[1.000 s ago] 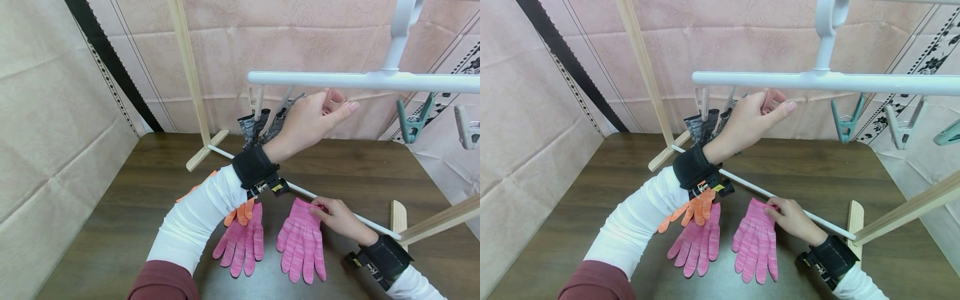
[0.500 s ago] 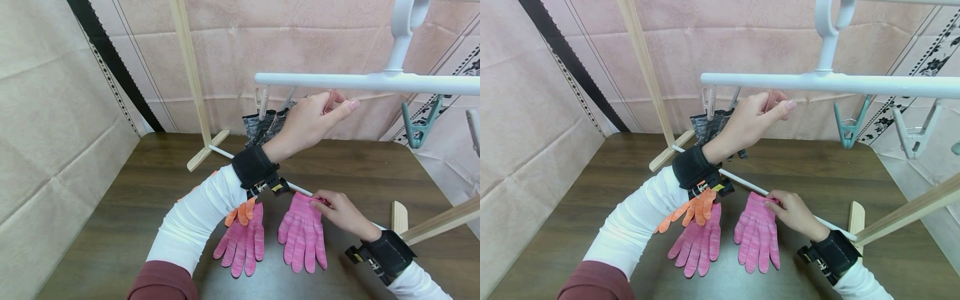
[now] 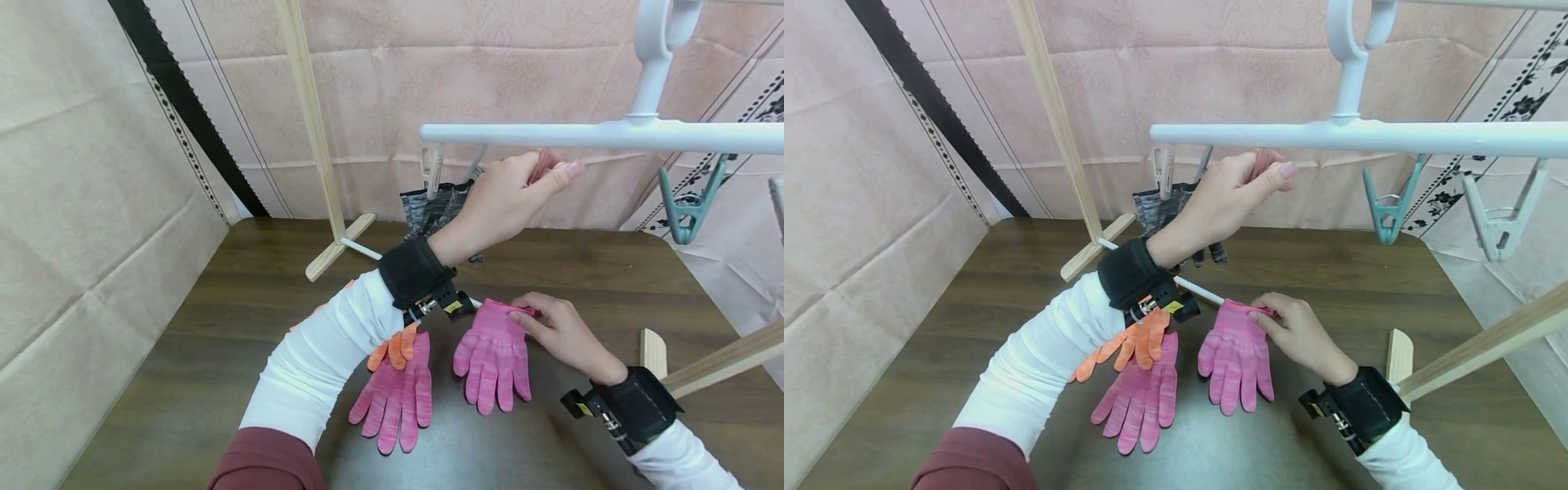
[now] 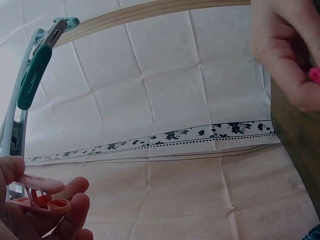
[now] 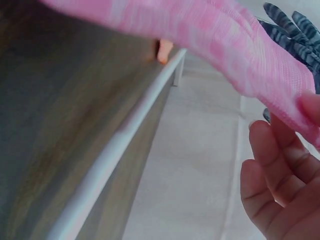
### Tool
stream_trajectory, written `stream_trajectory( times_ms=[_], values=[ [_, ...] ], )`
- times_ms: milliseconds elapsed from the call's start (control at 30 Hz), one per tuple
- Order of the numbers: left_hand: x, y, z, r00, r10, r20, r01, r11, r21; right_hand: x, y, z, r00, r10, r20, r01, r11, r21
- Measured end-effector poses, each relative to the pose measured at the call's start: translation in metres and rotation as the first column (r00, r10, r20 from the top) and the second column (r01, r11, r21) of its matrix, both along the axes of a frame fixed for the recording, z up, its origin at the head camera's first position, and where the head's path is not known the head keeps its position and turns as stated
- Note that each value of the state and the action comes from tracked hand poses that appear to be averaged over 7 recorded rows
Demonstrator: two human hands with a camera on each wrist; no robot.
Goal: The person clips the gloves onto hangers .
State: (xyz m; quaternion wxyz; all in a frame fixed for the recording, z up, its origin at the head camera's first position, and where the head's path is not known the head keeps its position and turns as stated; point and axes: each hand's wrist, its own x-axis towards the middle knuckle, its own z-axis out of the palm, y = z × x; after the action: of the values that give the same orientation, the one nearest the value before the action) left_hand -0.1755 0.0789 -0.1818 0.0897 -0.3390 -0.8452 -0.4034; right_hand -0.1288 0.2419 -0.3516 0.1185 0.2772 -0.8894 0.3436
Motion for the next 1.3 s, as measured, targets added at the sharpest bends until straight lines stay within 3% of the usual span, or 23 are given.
stream_trajectory(
  times_ms=[800, 1300],
  values=[
    [-0.001, 0.001, 0.001, 1.0, 0.005, 0.009, -0.005, 1.0, -0.015, -0.002, -0.015, 0.03, 0.989, -0.095, -0.115, 0.077, 0.985, -0.152],
    [0.001, 0.001, 0.0, 1.0, 0.004, 0.013, -0.004, 1.0, -0.006, -0.003, -0.021, 0.048, 0.994, -0.108, -0.016, 0.1, 0.962, -0.254]
  ],
)
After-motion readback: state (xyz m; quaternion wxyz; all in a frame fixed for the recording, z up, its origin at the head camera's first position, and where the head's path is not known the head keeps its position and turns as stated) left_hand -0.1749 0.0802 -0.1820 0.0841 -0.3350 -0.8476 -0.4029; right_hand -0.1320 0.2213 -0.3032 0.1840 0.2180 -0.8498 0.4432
